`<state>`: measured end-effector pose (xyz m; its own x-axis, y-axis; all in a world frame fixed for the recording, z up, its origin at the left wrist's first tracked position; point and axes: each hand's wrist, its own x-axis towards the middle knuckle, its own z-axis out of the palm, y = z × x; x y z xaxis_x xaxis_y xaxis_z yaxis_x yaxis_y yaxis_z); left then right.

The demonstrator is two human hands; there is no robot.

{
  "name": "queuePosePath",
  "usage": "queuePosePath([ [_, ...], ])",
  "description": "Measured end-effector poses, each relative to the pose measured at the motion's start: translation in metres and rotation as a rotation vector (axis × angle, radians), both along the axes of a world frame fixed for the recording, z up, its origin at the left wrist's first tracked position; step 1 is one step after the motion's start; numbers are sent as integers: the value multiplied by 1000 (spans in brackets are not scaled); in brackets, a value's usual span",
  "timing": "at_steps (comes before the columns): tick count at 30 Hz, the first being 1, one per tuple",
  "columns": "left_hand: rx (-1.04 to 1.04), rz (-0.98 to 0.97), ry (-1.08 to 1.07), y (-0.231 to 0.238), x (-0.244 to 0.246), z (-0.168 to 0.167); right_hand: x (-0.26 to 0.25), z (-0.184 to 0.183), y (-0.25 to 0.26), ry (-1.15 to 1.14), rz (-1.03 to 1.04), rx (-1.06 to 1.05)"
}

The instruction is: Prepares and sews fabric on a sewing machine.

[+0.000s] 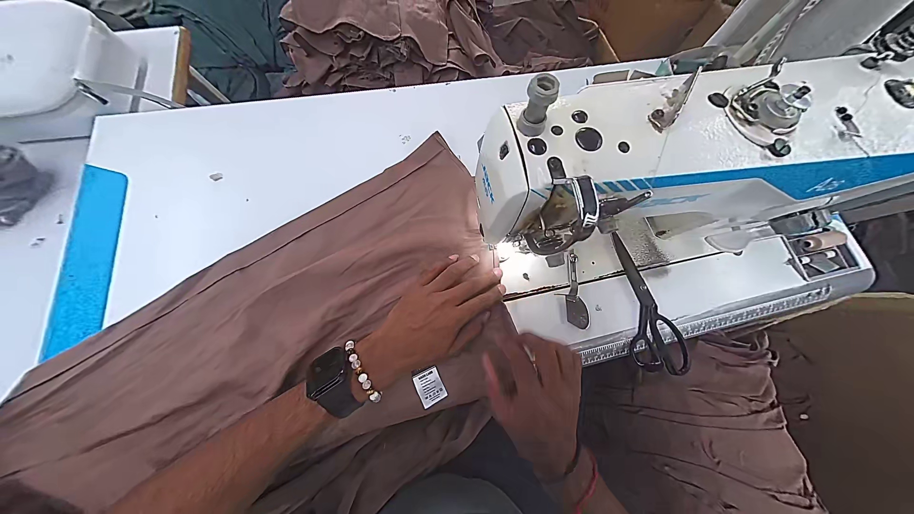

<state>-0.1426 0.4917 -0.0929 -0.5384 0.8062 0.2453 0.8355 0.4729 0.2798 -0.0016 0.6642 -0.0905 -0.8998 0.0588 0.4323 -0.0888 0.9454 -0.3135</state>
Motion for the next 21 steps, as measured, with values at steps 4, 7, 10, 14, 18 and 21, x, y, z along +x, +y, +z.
queuePosePath([
  [4,2,5,5,-5,7,-1,58,-35,5,5,-53,-57],
  [7,5,42,20,-1,9,-1,57,-20,33,115,-196,-59],
  [10,17,64,35,2,10,-2,51,16,47,-224,-214,37],
  [14,24,52,28,2,9,-3,26,42,41,-487,-20,-76],
  [18,37,45,12,1,10,-2,-31,24,21,-183,-189,-203],
  [21,32,63,22,1,10,-3,-51,3,10,-125,-272,-168],
])
